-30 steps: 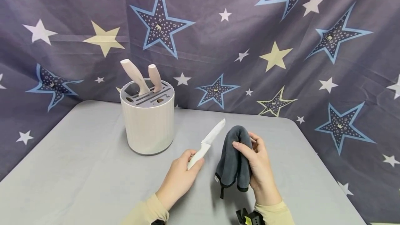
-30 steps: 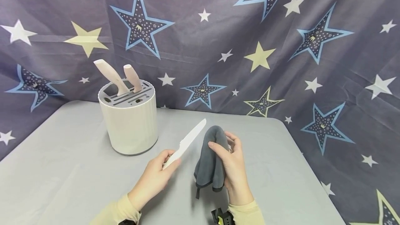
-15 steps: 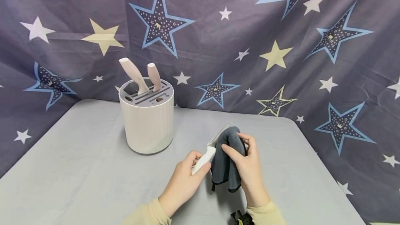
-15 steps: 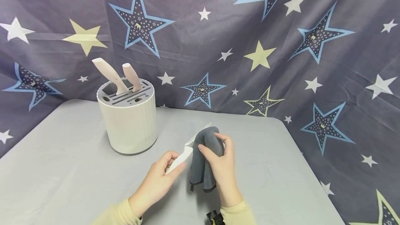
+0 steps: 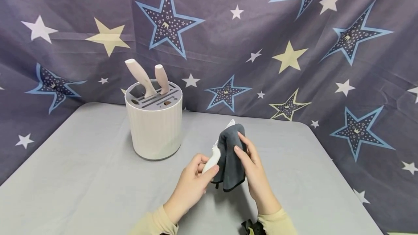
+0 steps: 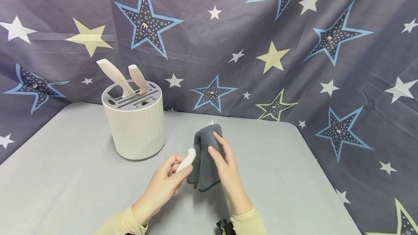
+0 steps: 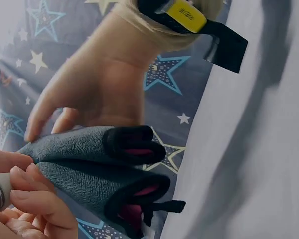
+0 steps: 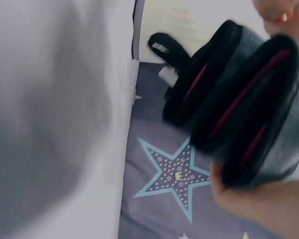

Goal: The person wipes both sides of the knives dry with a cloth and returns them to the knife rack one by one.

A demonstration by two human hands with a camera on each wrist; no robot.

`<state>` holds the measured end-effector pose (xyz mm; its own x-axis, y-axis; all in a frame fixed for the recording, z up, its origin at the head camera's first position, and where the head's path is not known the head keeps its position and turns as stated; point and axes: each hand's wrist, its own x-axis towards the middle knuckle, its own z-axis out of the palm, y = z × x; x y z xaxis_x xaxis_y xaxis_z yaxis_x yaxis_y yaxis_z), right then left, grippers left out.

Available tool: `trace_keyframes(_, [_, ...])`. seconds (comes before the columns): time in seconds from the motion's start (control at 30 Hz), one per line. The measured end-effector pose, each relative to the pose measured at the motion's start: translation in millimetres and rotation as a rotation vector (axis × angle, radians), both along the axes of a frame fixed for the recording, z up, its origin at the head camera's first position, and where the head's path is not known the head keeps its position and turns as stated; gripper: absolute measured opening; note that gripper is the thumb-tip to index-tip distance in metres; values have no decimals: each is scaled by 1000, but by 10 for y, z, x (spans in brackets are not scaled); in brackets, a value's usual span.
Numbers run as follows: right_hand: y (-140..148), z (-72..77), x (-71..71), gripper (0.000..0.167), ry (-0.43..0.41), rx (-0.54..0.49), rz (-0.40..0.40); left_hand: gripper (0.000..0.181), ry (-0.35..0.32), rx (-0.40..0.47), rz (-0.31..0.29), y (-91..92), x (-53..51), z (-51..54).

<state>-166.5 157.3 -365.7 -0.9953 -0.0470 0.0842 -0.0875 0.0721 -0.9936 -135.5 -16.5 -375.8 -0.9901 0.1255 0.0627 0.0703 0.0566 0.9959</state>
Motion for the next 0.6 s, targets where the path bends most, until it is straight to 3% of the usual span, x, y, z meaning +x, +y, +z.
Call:
trace_keyframes(0.2, [80,-13,-29,55,-7,-141,142,24,-43,66,-38,-36,5,79])
trace_keyframes(0.4, [91,-48,-23,50,73,-296,179,26,-52,158,-117,-71,6,111])
trace_keyframes(0.6, [67,-91,-13,50,53,-371,198,26,-47,166,-144,-92,9,103])
